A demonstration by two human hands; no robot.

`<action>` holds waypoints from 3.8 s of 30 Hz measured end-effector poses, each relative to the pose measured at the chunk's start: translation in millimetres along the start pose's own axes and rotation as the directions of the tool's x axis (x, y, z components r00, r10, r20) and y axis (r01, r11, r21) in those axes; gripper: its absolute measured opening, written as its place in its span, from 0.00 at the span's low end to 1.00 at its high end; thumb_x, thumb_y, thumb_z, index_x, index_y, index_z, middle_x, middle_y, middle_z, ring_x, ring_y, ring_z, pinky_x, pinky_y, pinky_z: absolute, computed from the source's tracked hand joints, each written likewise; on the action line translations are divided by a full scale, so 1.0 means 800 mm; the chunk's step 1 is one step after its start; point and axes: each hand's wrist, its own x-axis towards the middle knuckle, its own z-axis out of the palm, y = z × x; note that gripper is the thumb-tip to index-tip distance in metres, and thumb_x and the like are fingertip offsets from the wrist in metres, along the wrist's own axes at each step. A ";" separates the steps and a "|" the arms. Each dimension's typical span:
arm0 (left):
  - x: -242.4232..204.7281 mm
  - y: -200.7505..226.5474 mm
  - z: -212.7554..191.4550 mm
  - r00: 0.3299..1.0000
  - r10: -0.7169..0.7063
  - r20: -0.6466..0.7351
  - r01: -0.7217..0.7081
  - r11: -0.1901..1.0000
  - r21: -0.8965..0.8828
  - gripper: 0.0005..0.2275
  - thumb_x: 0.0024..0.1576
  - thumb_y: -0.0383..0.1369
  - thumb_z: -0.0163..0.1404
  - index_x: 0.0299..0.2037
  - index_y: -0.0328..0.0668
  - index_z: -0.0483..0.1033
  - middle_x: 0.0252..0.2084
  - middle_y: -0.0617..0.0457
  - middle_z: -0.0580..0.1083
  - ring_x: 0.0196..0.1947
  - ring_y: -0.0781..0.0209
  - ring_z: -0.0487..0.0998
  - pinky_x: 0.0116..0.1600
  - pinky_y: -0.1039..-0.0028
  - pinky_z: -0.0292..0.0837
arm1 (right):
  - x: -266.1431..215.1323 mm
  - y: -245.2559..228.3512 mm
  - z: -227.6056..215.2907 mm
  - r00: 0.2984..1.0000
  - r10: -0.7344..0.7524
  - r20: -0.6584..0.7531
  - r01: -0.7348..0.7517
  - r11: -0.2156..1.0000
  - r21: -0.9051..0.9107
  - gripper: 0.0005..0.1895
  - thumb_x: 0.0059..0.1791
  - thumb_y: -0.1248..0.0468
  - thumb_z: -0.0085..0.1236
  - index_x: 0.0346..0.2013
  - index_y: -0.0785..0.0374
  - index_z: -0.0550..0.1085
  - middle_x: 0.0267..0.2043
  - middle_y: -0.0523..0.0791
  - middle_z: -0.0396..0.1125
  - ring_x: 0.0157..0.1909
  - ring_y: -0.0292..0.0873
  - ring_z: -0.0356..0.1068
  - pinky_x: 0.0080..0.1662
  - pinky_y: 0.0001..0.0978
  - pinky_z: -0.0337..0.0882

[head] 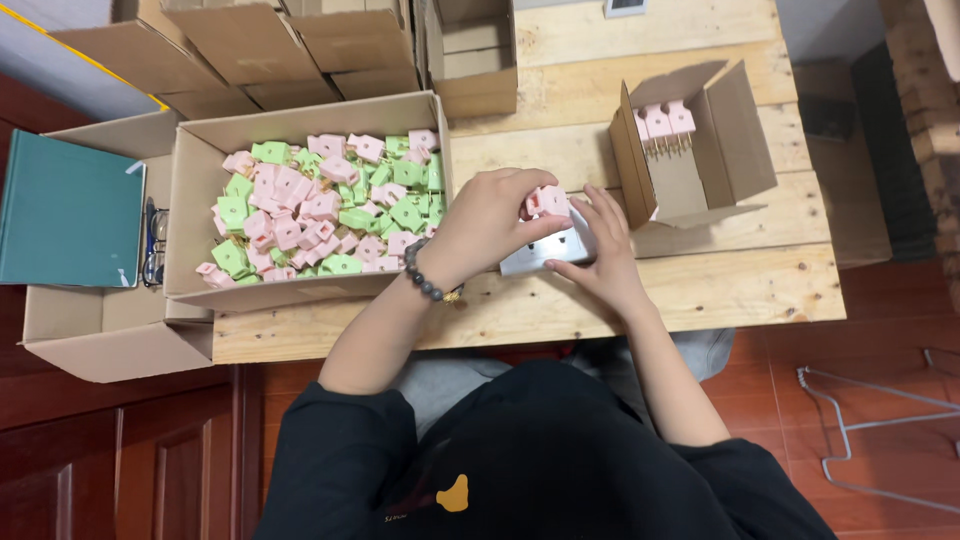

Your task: The person picks small pink plastic electrical components from a large box, inserts them into a white socket panel, and then removes them to place them into a smaller cardboard box. This process is repeated multiple times throughout the clip.

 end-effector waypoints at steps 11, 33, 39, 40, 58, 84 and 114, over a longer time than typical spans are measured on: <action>-0.008 -0.063 0.118 0.956 -0.162 0.245 0.090 0.955 0.282 0.18 0.60 0.42 0.55 0.50 0.32 0.74 0.38 0.40 0.76 0.42 0.35 0.83 0.44 0.51 0.80 | -0.010 0.016 0.012 0.991 0.120 0.054 -0.126 0.985 0.117 0.46 0.41 0.55 0.78 0.71 0.57 0.66 0.79 0.53 0.52 0.78 0.63 0.52 0.76 0.60 0.52; -0.009 -0.084 0.192 0.999 0.048 -0.016 -0.025 0.746 0.665 0.23 0.49 0.47 0.63 0.40 0.39 0.67 0.37 0.50 0.65 0.45 0.46 0.72 0.39 0.56 0.76 | -0.011 0.014 0.012 0.971 0.216 0.103 -0.226 0.969 0.097 0.42 0.42 0.57 0.73 0.70 0.53 0.67 0.80 0.47 0.49 0.80 0.60 0.50 0.76 0.59 0.52; -0.006 -0.079 0.191 0.998 -0.046 -0.043 0.063 0.792 0.607 0.25 0.46 0.47 0.66 0.41 0.37 0.69 0.35 0.51 0.67 0.41 0.48 0.76 0.37 0.58 0.78 | -0.009 0.011 0.015 0.972 0.214 0.100 -0.222 0.972 0.078 0.39 0.44 0.54 0.73 0.69 0.51 0.70 0.80 0.48 0.49 0.80 0.60 0.49 0.76 0.59 0.51; -0.006 -0.083 0.198 0.998 -0.048 -0.039 0.062 0.795 0.603 0.25 0.46 0.47 0.66 0.41 0.37 0.69 0.35 0.51 0.67 0.41 0.48 0.76 0.37 0.58 0.78 | -0.011 0.013 0.016 0.970 0.220 0.102 -0.228 0.971 0.076 0.39 0.44 0.54 0.73 0.69 0.51 0.70 0.80 0.48 0.49 0.80 0.60 0.49 0.76 0.59 0.51; -0.019 -0.041 0.034 0.990 -0.134 0.035 0.133 0.991 0.020 0.04 0.61 0.32 0.53 0.44 0.48 0.77 0.48 0.44 0.77 0.43 0.44 0.84 0.47 0.57 0.81 | -0.012 0.021 0.015 0.986 0.138 0.089 -0.149 0.980 0.128 0.43 0.42 0.52 0.78 0.69 0.54 0.70 0.78 0.52 0.50 0.79 0.63 0.52 0.77 0.56 0.51; -0.008 -0.077 0.142 0.967 -0.174 0.186 0.067 0.878 0.474 0.18 0.46 0.28 0.66 0.46 0.34 0.77 0.35 0.47 0.75 0.35 0.42 0.83 0.38 0.47 0.79 | -0.011 0.028 0.017 0.983 0.152 0.102 -0.160 0.984 0.075 0.43 0.42 0.51 0.77 0.69 0.53 0.70 0.79 0.51 0.50 0.79 0.62 0.52 0.76 0.58 0.52; -0.070 -0.040 0.106 0.938 -0.257 -0.231 0.261 0.965 -0.013 0.20 0.63 0.43 0.58 0.56 0.44 0.64 0.36 0.44 0.77 0.41 0.37 0.81 0.42 0.50 0.78 | -0.009 0.026 0.016 0.981 0.164 0.102 -0.173 0.982 0.082 0.43 0.42 0.49 0.77 0.70 0.51 0.70 0.80 0.51 0.49 0.80 0.63 0.49 0.77 0.56 0.50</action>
